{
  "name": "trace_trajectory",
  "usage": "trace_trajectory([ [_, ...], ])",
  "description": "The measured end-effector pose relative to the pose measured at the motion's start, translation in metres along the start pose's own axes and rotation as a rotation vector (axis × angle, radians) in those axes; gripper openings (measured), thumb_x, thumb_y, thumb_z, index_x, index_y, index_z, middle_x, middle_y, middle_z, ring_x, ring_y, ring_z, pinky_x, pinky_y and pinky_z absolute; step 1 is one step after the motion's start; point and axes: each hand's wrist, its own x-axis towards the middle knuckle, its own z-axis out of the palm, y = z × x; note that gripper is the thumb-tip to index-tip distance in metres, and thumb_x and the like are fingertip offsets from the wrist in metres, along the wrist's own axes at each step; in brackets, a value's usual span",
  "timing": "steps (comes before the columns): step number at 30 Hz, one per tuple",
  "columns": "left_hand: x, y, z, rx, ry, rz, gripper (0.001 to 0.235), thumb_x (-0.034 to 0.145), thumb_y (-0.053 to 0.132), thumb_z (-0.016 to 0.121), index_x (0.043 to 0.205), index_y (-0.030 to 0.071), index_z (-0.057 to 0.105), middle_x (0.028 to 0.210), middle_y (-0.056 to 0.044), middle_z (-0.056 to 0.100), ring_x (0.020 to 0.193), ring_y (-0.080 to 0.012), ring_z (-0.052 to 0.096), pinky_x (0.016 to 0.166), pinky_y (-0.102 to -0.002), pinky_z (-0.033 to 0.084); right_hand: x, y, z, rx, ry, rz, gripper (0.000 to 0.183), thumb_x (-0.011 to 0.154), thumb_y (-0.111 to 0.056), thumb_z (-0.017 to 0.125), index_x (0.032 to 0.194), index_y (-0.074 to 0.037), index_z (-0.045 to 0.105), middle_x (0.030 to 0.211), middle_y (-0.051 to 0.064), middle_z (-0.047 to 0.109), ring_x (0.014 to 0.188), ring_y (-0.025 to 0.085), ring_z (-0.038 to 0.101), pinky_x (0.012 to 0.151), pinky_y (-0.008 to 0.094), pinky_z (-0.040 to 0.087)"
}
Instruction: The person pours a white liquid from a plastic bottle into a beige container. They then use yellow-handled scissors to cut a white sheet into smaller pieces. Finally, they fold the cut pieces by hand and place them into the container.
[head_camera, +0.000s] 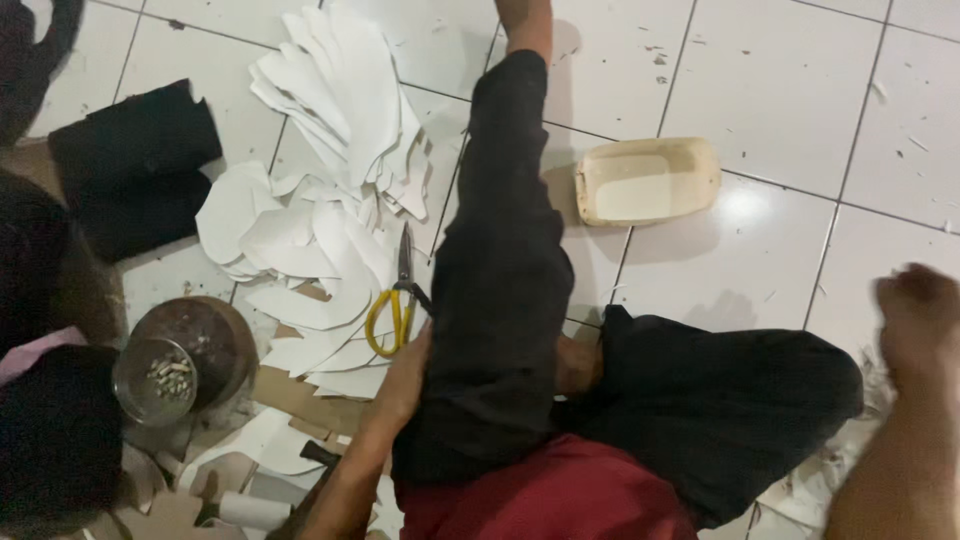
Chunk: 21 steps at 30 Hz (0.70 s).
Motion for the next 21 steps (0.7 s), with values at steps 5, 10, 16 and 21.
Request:
trace_trajectory([
  [5,-0.03,0.083,-0.032,-0.38,-0.038,-0.514,0.05,0.09,0.04,0.03,0.114,0.014,0.065,0.117,-0.001,0.064,0.109,-0.0127,0.057,0.095,-0.023,0.037,-0.085,-0.168,0.034,0.327,-0.143,0.045,0.042,0.091,-0.027,0.057,0.124,-0.001,0.055,0.109,0.015,0.061,0.096,0.026,0.057,0.08,0.038,0.044],
  [10,-0.033,0.015,-0.002,-0.394,0.117,-0.504,0.057,0.089,0.042,0.032,0.132,0.009,0.048,0.14,-0.006,0.045,0.132,-0.0185,0.04,0.111,-0.029,0.022,-0.096,-0.197,0.041,0.066,-0.388,0.034,0.048,0.089,-0.033,0.048,0.126,-0.004,0.054,0.103,0.016,0.063,0.102,0.035,0.055,0.091,0.045,0.038],
  [16,-0.024,-0.009,0.01,-0.308,0.065,-0.237,0.037,0.091,0.027,0.038,0.117,0.012,0.061,0.121,-0.006,0.06,0.115,-0.0173,0.054,0.098,-0.025,0.034,-0.091,-0.192,0.061,-0.154,-0.563,-0.002,0.048,0.091,-0.033,0.047,0.13,-0.004,0.05,0.111,0.015,0.066,0.108,0.034,0.056,0.093,0.043,0.039],
  [21,-0.038,0.022,-0.011,-0.245,0.18,-0.481,0.041,0.087,0.039,0.042,0.114,0.015,0.062,0.116,-0.004,0.065,0.109,-0.018,0.058,0.092,-0.029,0.04,-0.095,-0.201,0.056,-0.14,-0.574,-0.012,0.047,0.093,-0.031,0.046,0.129,-0.002,0.05,0.1,0.012,0.071,0.108,0.031,0.057,0.092,0.041,0.04],
])
